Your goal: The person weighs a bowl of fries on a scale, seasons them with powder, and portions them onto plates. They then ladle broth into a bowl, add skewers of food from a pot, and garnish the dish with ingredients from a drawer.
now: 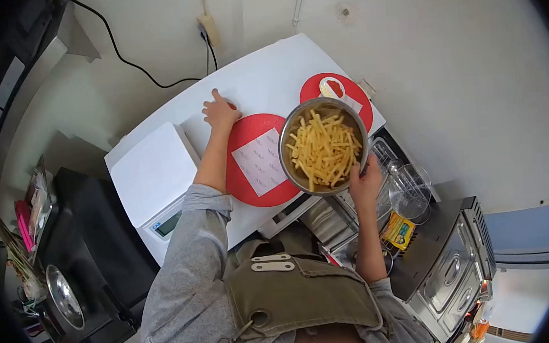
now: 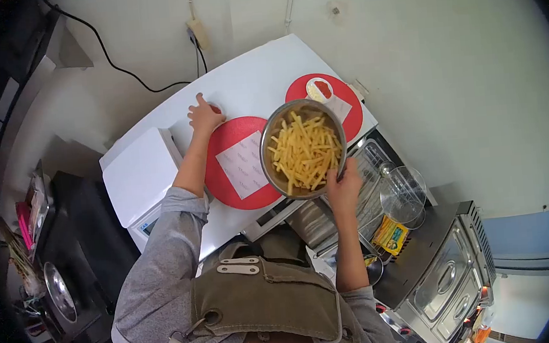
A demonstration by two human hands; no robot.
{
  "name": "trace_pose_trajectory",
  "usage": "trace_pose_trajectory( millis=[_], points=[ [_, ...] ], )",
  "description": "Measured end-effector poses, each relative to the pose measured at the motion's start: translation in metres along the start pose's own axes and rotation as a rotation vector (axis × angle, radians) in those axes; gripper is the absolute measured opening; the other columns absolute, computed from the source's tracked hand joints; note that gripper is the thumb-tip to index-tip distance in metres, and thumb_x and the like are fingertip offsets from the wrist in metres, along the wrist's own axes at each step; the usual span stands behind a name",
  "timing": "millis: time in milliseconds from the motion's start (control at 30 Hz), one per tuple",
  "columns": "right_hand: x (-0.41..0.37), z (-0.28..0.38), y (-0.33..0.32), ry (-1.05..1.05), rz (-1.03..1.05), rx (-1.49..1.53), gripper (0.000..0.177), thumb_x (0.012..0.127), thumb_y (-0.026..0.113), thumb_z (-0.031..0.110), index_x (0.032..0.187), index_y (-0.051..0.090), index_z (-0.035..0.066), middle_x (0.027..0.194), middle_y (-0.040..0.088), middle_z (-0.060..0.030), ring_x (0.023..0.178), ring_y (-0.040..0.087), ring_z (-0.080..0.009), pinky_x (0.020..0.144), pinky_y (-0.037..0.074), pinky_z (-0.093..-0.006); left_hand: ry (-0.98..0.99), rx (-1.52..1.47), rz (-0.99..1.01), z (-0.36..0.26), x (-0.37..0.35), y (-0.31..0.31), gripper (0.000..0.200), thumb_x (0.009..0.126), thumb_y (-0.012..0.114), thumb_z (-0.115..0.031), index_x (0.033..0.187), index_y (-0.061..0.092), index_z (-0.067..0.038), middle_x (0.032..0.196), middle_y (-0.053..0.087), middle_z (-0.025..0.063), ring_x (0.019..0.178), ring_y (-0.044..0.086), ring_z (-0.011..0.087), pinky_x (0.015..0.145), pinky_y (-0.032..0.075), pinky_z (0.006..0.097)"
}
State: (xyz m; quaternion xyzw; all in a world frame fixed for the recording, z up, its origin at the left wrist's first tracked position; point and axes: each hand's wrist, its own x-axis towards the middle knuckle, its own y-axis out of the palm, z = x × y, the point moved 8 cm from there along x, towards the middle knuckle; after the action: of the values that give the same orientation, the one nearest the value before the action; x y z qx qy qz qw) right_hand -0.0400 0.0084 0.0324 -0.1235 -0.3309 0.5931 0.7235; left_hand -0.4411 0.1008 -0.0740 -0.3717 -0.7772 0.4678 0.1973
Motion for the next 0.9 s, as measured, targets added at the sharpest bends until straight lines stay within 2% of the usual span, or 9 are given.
trace_pose_trajectory(
  millis=[133, 300, 367, 400, 467, 500, 533, 633, 900],
  points=[
    [0.012, 0.019, 0.017, -0.114, 0.065, -0.084, 0.015, 0.076, 0.054, 0.006, 0.084, 0.043, -0.001, 0.057, 0.049, -0.0188, 0.052, 0.054, -0.0355, 0.047, 0.04, -0.0364, -0.138, 0.034, 0.008, 0.022, 0.004, -0.004, 0.099, 0.05, 0.077, -0.021, 0.132, 0.023, -0.017, 0.116, 0.038, 0.0223, 0.11, 0.04, 0.0385, 0.084, 0.04, 0.051],
    [0.019, 0.034, 0.03, -0.194, 0.09, -0.068, 0.015, 0.075, 0.054, 0.005, 0.08, 0.041, -0.001, 0.054, 0.048, -0.0199, 0.05, 0.053, -0.0371, 0.045, 0.04, -0.0379, -0.207, -0.014, 0.095, 0.033, -0.001, -0.001, 0.098, 0.052, 0.077, -0.021, 0.133, 0.022, -0.018, 0.121, 0.036, 0.0245, 0.112, 0.038, 0.0404, 0.084, 0.038, 0.0554],
    [0.021, 0.038, 0.034, -0.228, 0.101, -0.096, 0.015, 0.075, 0.054, 0.005, 0.079, 0.041, -0.001, 0.053, 0.048, -0.0205, 0.049, 0.053, -0.0377, 0.044, 0.04, -0.0386, -0.067, 0.045, -0.053, 0.014, -0.009, -0.009, 0.094, 0.057, 0.076, -0.022, 0.133, 0.021, -0.016, 0.126, 0.031, 0.0283, 0.114, 0.034, 0.0449, 0.087, 0.036, 0.0579],
    [0.023, 0.036, 0.035, -0.218, 0.106, -0.086, 0.015, 0.075, 0.054, 0.005, 0.078, 0.041, -0.001, 0.053, 0.048, -0.0206, 0.05, 0.053, -0.0375, 0.045, 0.04, -0.0393, 0.063, -0.09, -0.093, -0.002, -0.026, -0.018, 0.083, 0.059, 0.074, -0.026, 0.128, 0.031, -0.014, 0.128, 0.034, 0.0226, 0.115, 0.038, 0.04, 0.092, 0.035, 0.0535],
    [0.028, 0.036, 0.037, -0.207, 0.114, -0.073, 0.015, 0.075, 0.054, 0.005, 0.078, 0.04, -0.001, 0.053, 0.049, -0.0208, 0.05, 0.053, -0.0374, 0.045, 0.04, -0.04, 0.612, -0.452, 0.067, -0.044, -0.069, -0.015, 0.069, 0.06, 0.074, -0.025, 0.12, 0.042, -0.01, 0.128, 0.036, 0.0179, 0.115, 0.041, 0.0336, 0.095, 0.036, 0.0434],
    [0.03, 0.039, 0.039, -0.234, 0.114, -0.109, 0.015, 0.075, 0.054, 0.005, 0.078, 0.041, -0.001, 0.053, 0.049, -0.0209, 0.05, 0.053, -0.0376, 0.045, 0.04, -0.0405, 0.824, -0.541, 0.249, -0.066, -0.103, -0.013, 0.064, 0.06, 0.074, -0.025, 0.116, 0.047, -0.008, 0.128, 0.037, 0.0155, 0.119, 0.039, 0.0295, 0.097, 0.035, 0.0389],
    [0.031, 0.043, 0.04, -0.258, 0.114, -0.146, 0.015, 0.075, 0.055, 0.004, 0.079, 0.041, -0.002, 0.054, 0.049, -0.021, 0.051, 0.054, -0.0377, 0.045, 0.041, -0.041, 0.986, -0.571, 0.328, -0.081, -0.132, -0.016, 0.07, 0.057, 0.076, -0.025, 0.118, 0.046, -0.01, 0.129, 0.035, 0.017, 0.121, 0.035, 0.0333, 0.098, 0.033, 0.0424],
    [0.034, 0.054, 0.048, -0.244, 0.202, -0.159, 0.015, 0.074, 0.055, 0.004, 0.08, 0.042, -0.002, 0.056, 0.05, -0.0214, 0.054, 0.054, -0.0383, 0.047, 0.041, -0.0414, 1.142, -0.303, 0.258, -0.099, -0.179, -0.021, 0.074, 0.054, 0.078, -0.027, 0.12, 0.046, -0.014, 0.131, 0.033, 0.0182, 0.122, 0.032, 0.0368, 0.1, 0.031, 0.0445],
    [0.036, 0.072, 0.062, -0.29, 0.273, -0.176, 0.014, 0.075, 0.054, 0.003, 0.084, 0.044, -0.002, 0.061, 0.053, -0.0219, 0.058, 0.055, -0.0389, 0.051, 0.042, -0.0423, 1.035, -0.375, 0.19, -0.096, -0.168, 0.012, 0.074, 0.05, 0.078, -0.026, 0.117, 0.047, -0.015, 0.129, 0.033, 0.0195, 0.118, 0.033, 0.0395, 0.098, 0.03, 0.0464]
  ],
)
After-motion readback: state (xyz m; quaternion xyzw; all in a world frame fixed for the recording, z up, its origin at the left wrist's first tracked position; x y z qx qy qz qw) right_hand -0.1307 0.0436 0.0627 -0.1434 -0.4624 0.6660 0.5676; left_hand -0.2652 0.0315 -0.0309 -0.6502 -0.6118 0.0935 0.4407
